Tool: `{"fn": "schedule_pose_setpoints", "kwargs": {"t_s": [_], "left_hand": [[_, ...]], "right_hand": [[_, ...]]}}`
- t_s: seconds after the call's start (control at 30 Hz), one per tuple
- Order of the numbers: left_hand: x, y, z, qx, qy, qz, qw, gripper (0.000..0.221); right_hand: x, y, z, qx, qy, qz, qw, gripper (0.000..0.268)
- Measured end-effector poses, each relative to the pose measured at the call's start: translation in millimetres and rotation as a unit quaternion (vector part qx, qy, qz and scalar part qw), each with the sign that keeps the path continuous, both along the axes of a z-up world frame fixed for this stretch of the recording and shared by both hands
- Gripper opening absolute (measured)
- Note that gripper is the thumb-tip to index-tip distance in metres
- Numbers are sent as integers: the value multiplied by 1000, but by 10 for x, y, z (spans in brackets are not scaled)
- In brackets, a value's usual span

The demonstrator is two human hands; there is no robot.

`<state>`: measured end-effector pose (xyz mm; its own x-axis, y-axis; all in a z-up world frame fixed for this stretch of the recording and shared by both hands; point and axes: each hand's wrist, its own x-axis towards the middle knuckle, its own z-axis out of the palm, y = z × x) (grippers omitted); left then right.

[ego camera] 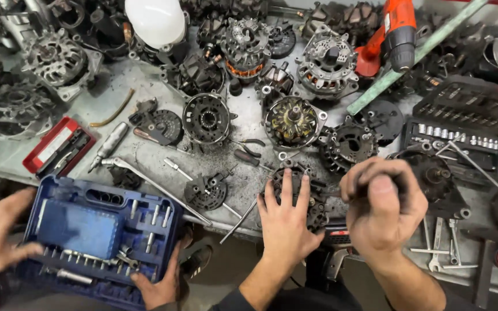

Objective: Disassembling and inspecting an automotive alternator on a workbench using various hand tools.

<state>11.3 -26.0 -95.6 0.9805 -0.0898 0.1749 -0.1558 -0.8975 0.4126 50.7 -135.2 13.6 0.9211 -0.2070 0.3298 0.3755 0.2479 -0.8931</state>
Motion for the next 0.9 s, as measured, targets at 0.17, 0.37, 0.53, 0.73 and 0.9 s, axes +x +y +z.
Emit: {"fn": "schedule_pose_setpoints", "kwargs": {"t_s": [0.17,0.37,0.53,0.73,0.9], "left_hand": [[8,1,16,-14,-7,-1,1000,105],[-10,0,-15,-40,-20,-4,999,96],[-51,-29,-49,-51,-41,24,998,95],[-16,-1,-32,-61,-43,12,997,94],[-4,96,-63,-87,-61,-46,993,88]], "right_hand": [[118,-260,44,72,-12,133,988,10],[140,-388,422,30,50,234,970,28],[56,-386,451,-39,-4,206,978,29],[131,-637,296,-52,-100,334,936,33],[167,-739,339,-70,-130,417,897,29]]}}
